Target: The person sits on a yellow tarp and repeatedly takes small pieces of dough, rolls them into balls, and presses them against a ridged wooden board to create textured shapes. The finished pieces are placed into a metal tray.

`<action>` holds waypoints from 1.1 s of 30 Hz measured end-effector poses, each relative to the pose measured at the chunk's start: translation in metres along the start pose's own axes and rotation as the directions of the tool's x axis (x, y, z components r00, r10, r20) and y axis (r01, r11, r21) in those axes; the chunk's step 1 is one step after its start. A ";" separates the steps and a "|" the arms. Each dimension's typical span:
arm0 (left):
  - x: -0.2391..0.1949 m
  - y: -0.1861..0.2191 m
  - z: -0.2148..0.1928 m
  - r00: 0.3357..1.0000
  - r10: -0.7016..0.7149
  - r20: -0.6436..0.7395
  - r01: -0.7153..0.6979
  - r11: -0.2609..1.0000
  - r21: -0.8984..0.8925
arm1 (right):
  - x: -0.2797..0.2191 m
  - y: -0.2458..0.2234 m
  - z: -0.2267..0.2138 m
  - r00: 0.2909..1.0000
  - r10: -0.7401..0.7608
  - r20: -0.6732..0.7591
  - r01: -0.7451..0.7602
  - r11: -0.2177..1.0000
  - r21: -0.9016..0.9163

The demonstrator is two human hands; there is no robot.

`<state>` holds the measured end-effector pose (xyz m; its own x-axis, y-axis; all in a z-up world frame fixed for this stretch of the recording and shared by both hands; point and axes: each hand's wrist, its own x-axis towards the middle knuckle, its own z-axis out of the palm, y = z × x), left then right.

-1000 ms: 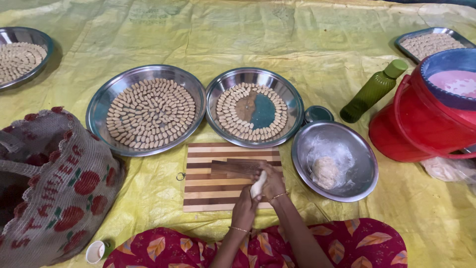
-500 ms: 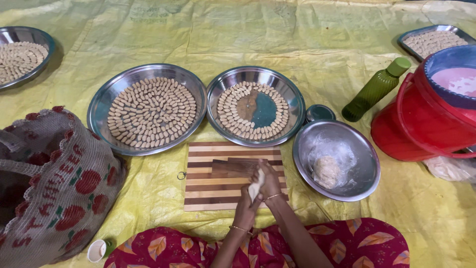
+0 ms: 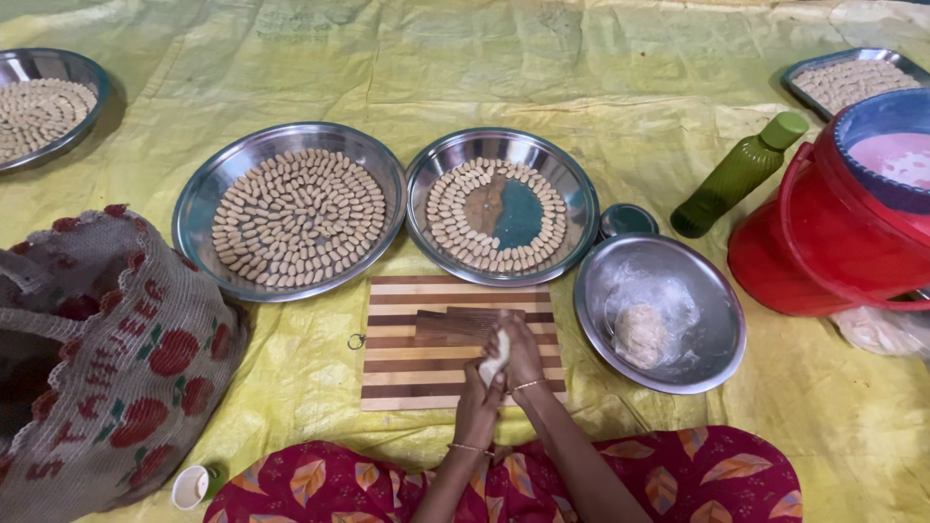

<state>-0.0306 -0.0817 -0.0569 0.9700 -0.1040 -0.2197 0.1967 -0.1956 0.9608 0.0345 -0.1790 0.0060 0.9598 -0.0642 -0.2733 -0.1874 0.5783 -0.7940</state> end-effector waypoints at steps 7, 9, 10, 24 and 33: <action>0.006 -0.004 -0.010 0.999 0.024 -0.033 -0.019 0.992 0.126 | -0.010 -0.016 0.011 0.990 0.132 0.049 -0.132 0.991 -0.017; 0.005 -0.005 -0.009 1.000 0.004 -0.002 -0.004 0.998 0.063 | -0.010 -0.014 0.007 0.990 0.109 0.085 -0.107 0.994 -0.026; 0.003 -0.005 -0.007 1.000 0.004 0.006 -0.003 1.000 -0.028 | -0.009 -0.012 0.005 0.994 0.104 0.045 -0.104 0.994 -0.016; 0.001 0.015 -0.014 0.997 -0.053 -0.061 0.064 0.977 0.203 | -0.008 -0.010 0.002 0.983 0.061 0.175 -0.056 0.998 -0.032; -0.002 0.015 -0.006 0.998 -0.032 0.047 0.040 0.981 -0.190 | -0.019 -0.025 0.021 0.989 0.052 -0.135 -0.070 0.989 -0.131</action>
<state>-0.0288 -0.0788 -0.0414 0.9555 -0.1433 -0.2579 0.2591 -0.0105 0.9658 0.0253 -0.1746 0.0423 0.9117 -0.1429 -0.3851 -0.2800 0.4698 -0.8372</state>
